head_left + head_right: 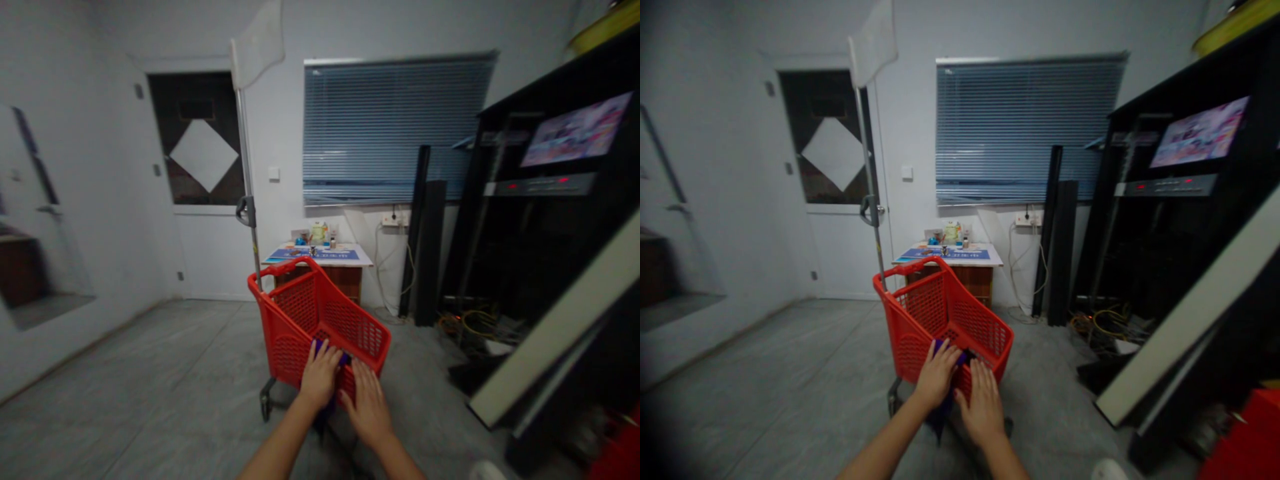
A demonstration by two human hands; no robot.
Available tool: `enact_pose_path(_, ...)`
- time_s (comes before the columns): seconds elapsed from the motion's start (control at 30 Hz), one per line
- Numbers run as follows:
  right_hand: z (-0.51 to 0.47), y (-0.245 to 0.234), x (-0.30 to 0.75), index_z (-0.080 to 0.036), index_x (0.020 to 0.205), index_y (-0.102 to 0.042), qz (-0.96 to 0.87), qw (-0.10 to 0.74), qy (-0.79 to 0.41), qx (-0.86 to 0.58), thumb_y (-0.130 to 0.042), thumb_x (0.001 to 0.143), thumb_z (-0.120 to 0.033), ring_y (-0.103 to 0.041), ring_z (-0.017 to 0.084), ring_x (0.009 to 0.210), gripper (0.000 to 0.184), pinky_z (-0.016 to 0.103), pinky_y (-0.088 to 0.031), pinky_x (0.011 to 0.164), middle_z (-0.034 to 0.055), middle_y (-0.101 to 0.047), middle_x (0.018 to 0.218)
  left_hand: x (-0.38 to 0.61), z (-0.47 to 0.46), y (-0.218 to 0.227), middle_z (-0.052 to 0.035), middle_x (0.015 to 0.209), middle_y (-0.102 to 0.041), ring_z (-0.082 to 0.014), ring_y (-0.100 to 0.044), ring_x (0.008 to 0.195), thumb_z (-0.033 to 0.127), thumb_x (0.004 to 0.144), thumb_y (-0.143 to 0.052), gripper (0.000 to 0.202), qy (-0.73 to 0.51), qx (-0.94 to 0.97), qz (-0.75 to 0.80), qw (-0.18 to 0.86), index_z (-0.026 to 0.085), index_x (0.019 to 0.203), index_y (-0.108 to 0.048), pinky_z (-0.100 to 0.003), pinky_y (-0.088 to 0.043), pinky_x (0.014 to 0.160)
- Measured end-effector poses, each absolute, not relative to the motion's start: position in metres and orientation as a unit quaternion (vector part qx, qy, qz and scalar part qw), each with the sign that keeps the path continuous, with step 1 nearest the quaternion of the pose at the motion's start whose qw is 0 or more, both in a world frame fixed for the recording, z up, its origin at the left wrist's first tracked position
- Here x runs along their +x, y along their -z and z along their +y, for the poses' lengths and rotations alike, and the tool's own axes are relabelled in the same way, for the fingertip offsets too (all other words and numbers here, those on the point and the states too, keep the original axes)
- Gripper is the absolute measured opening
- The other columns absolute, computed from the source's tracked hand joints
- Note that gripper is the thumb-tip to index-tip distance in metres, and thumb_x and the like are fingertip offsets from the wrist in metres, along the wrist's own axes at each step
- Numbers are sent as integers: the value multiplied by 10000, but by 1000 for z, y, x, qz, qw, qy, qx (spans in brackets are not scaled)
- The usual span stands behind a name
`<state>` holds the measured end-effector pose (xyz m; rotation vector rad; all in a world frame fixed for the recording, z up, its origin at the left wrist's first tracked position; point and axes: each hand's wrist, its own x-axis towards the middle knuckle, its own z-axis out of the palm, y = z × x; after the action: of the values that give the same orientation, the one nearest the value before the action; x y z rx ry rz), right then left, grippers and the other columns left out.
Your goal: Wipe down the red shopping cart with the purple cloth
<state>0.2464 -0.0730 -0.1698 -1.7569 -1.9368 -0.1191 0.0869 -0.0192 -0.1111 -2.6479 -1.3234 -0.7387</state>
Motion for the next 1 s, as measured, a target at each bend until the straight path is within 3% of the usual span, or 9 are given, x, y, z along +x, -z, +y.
enact_pose_path(0.37,-72,170,245,-88,1433,-387,-718,265,43,-642,-332,913,-640,-304,274,1393,760,443,-243,1157,115,-344,1504,93,-22,119,-15,1387,-546,-226,-329,1393,240,973,-385,389,244,-858,-448,53,287,1344,-490,-537,-164,1182)
enact_pose_path(0.73,-63,153,271,-131,1457,-351,-716,217,-18,-663,-259,961,-477,-247,214,1418,612,408,-185,1174,66,-341,1515,72,-2,125,-20,1365,-566,-238,-327,1395,254,979,-393,357,272,-839,-467,57,271,1320,-497,-568,-153,1173)
enact_pose_path(1.0,-59,167,260,-176,1469,-331,-729,244,-19,-639,-265,961,-501,-205,203,1430,607,408,-196,1171,47,-306,1536,77,-19,133,-30,1384,-547,-246,-306,1404,240,965,-403,390,261,-858,-437,68,295,1341,-490,-585,-153,1168)
